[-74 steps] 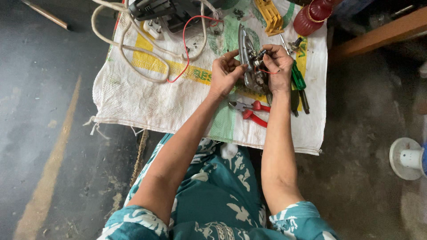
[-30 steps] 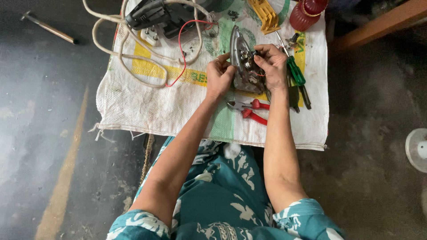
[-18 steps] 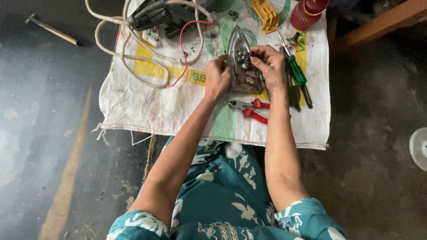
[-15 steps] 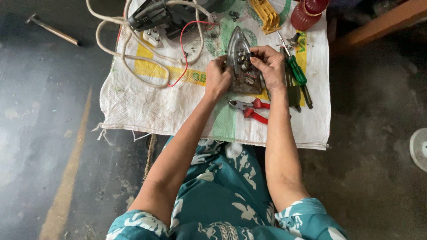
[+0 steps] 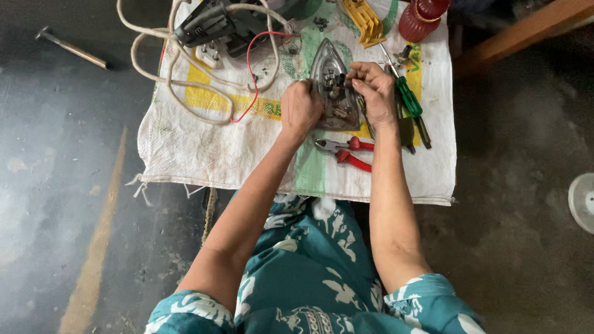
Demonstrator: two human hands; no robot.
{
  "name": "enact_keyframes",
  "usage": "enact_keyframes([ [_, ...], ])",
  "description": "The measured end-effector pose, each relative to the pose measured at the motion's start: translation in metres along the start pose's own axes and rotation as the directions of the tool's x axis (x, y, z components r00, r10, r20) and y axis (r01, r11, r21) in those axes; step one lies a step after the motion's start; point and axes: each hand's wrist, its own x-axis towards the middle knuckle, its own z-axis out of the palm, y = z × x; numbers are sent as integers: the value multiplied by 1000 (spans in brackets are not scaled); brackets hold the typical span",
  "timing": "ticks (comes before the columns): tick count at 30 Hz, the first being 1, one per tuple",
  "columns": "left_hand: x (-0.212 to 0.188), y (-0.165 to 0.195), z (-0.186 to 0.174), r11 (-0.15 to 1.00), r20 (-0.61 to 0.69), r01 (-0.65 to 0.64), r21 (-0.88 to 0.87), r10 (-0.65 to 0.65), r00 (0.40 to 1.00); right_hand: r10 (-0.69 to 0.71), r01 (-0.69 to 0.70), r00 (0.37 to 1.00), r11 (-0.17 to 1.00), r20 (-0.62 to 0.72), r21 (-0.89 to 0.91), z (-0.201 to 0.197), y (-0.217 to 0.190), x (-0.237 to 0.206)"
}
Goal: The person is repairing a small electronic device, likely a thermostat, by manipulating its internal components and wires. They use pliers to adjust parts and a screwdriver to tighten screws on the device's casing.
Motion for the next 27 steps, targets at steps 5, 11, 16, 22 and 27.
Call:
enact_keyframes([
  [5,-2,2,0,998,34,-35,50,34,999,41,-40,999,998,27,-49,-1,1,-4],
  [11,-8,-4,-2,985,79,-121,122,112,991,-5,8,1000,995,31,-102,0,6,-10],
  [16,-4,0,-15,970,84,-201,138,191,978,-30,36,999,987,44,-159,-5,7,-9],
  [22,8,4,-23,950,177,-306,-59,312,933,-50,53,999,962,19,-267,-7,8,-11],
  [27,10,2,-14,949,199,-315,-8,310,930,-93,96,995,927,26,-362,-9,7,-13],
])
